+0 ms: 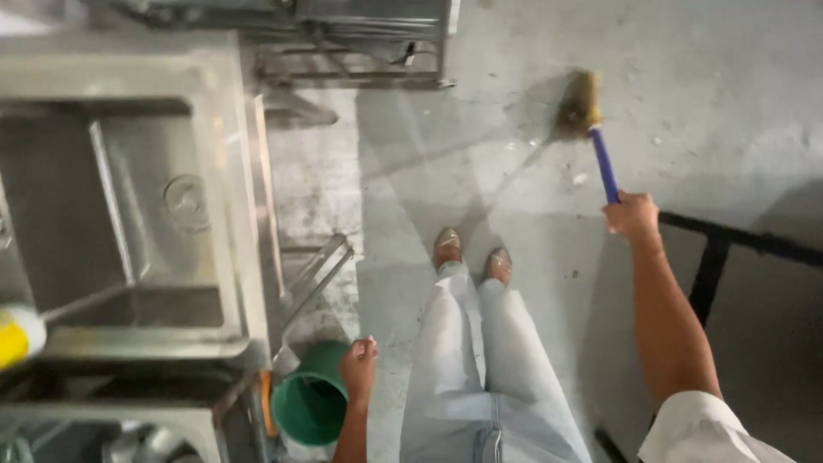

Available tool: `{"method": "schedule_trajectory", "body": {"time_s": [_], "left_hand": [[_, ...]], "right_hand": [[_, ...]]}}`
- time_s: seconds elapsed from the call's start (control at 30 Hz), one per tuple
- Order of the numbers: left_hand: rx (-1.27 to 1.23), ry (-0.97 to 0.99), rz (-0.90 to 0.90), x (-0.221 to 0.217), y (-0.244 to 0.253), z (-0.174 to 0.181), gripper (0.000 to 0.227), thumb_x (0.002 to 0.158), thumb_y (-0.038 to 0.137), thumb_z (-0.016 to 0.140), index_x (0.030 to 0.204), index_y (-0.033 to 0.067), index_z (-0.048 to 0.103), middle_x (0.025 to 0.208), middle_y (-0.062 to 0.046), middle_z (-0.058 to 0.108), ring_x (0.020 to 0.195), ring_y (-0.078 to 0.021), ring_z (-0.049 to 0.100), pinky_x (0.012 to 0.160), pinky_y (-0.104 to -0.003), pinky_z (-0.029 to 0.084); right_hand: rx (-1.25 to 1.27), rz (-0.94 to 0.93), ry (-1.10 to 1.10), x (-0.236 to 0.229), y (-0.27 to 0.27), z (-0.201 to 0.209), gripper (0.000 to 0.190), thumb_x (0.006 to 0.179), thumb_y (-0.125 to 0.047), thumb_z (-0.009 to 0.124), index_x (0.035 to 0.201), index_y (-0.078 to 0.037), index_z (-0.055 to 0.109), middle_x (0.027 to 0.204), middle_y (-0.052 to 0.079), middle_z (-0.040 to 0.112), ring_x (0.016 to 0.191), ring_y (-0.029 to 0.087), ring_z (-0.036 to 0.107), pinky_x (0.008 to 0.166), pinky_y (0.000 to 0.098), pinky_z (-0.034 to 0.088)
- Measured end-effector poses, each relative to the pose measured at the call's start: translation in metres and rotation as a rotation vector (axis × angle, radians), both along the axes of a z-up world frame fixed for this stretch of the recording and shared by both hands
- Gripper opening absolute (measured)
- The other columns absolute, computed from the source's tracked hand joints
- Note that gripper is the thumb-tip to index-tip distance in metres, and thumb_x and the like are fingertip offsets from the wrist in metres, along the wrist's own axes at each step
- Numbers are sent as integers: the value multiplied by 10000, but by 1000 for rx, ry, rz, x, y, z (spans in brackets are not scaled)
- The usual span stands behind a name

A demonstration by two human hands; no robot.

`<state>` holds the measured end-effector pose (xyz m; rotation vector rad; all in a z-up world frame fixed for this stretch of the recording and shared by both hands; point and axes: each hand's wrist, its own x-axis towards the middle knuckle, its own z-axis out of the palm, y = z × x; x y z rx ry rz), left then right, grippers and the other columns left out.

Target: Sweeping the floor in a bakery storage and kitchen area.

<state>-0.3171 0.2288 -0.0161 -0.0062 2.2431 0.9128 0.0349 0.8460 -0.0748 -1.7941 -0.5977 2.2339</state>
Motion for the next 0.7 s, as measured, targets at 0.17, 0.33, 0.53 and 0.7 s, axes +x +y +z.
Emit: {"method": "schedule_trajectory", "body": {"time_s": [0.17, 0.33, 0.53, 0.7], "left_hand": [[-87, 68, -308, -2, 28, -6, 357, 941, 371, 670, 838, 37, 743, 708, -87, 761, 665, -195, 749, 653, -333, 567], [-127, 47, -404, -13, 73, -2, 349, 939, 375, 668, 844, 46, 735, 734, -74, 769, 683, -199, 770, 660, -327, 585], [-199, 108, -399, -12, 146, 15, 313, 941, 329, 684, 873, 35, 765, 785, -82, 783, 739, -195, 756, 703, -310, 566], [-132, 33, -317, 22, 231, 35, 306, 964, 279, 668, 855, 7, 756, 792, -81, 792, 733, -172, 761, 709, -299, 568]], "right_hand": [[408, 746, -846, -24, -78, 73, 237, 867, -182, 782, 1001, 13, 789, 755, 90, 738, 619, 176, 689, 531, 348, 568], [500, 853, -287, -82, -186, 137, 464, 816, -101, 741, 1271, -196, 734, 713, 3, 687, 600, 98, 620, 555, 304, 541], [213, 897, -61, -132, -177, 141, 457, 808, -100, 735, 1249, -223, 728, 643, 0, 660, 495, 100, 595, 481, 295, 518], [59, 575, 121, 30, -92, 20, 325, 873, -130, 596, 1168, -160, 729, 688, 8, 648, 527, 90, 586, 458, 270, 466]]}}
